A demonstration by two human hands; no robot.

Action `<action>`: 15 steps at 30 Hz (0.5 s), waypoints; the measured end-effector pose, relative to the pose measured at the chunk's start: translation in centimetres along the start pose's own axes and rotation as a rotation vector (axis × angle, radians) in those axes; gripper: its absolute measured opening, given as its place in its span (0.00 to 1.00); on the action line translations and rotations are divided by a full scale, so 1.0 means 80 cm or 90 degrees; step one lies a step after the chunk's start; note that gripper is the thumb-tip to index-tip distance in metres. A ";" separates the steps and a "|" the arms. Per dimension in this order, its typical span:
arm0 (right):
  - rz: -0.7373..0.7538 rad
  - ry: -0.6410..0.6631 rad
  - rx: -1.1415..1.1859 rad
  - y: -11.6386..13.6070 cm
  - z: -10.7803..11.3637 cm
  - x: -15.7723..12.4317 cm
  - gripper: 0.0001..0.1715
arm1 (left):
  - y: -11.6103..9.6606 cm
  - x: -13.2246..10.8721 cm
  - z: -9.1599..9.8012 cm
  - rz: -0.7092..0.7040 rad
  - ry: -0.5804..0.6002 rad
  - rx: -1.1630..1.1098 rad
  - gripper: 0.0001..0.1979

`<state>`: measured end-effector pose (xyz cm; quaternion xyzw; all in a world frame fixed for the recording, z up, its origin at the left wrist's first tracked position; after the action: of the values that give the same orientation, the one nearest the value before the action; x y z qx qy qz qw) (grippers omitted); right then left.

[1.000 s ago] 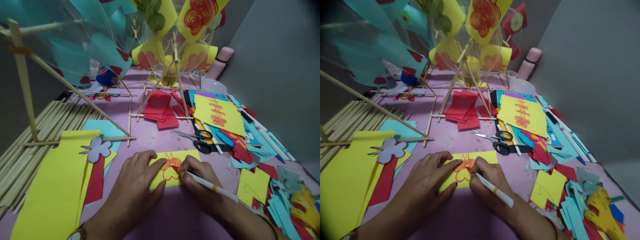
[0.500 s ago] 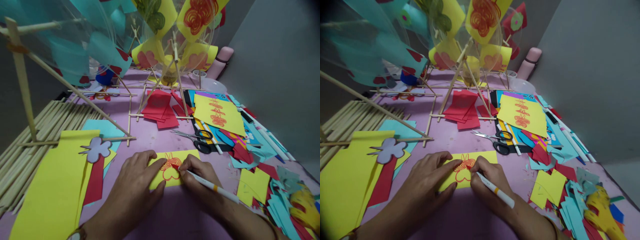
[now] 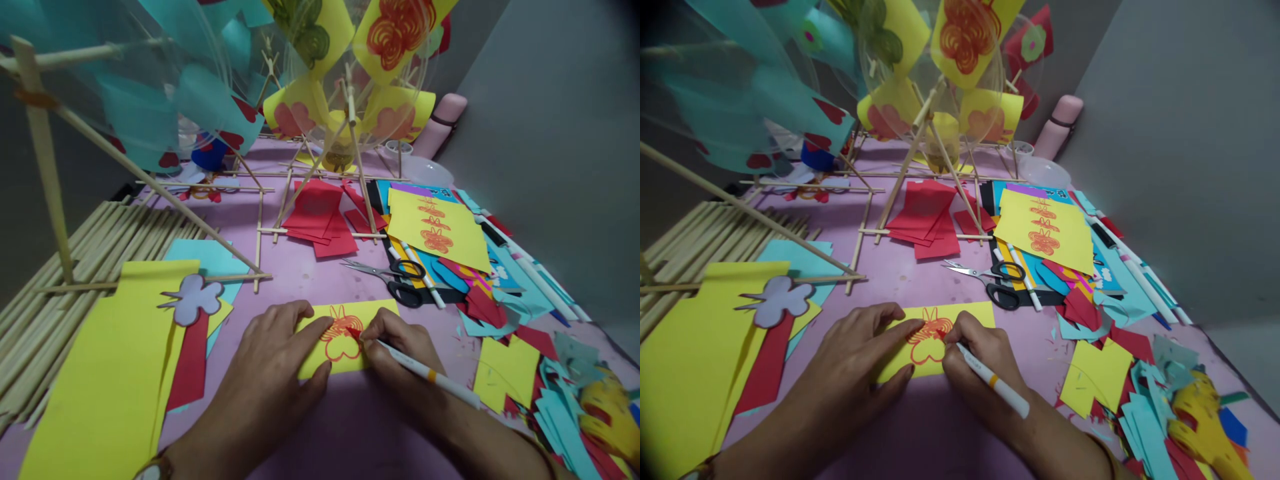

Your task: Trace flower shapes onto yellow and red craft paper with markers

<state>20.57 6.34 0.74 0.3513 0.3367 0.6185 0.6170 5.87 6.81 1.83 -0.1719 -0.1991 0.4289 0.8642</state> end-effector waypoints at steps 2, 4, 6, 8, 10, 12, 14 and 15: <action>0.006 0.001 0.003 0.002 0.000 0.000 0.04 | 0.000 -0.001 0.000 0.002 0.002 0.002 0.23; 0.011 -0.002 0.005 0.004 0.002 0.001 0.04 | 0.001 -0.002 0.000 0.004 -0.001 0.000 0.23; 0.015 -0.005 0.009 0.006 0.003 0.001 0.04 | 0.000 -0.002 0.001 0.002 -0.004 -0.002 0.22; 0.020 -0.006 0.009 0.007 0.003 0.001 0.04 | 0.000 -0.002 0.002 0.001 -0.008 -0.004 0.22; 0.022 -0.003 0.005 0.008 0.001 0.001 0.04 | 0.000 -0.002 0.002 0.006 -0.007 -0.002 0.22; 0.023 -0.002 -0.003 0.008 0.001 0.001 0.04 | 0.000 -0.001 0.001 0.008 -0.004 -0.002 0.22; 0.020 0.008 -0.006 0.008 -0.001 0.001 0.04 | 0.000 -0.001 0.001 0.005 -0.002 -0.001 0.22; 0.019 0.013 -0.004 0.008 -0.001 0.001 0.04 | -0.001 0.000 0.002 0.004 -0.003 -0.001 0.22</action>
<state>20.15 6.41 1.22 0.3482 0.3353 0.6324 0.6053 5.84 6.79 1.97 -0.1721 -0.2011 0.4316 0.8624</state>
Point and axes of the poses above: each hand's wrist, its own x-axis towards the middle knuckle, its own z-axis out of the back of the hand, y = z × x, the point moved 8 cm from there along x, towards the middle knuckle, and after that the axes turned 2 degrees about -x, right-handed, at the moved point
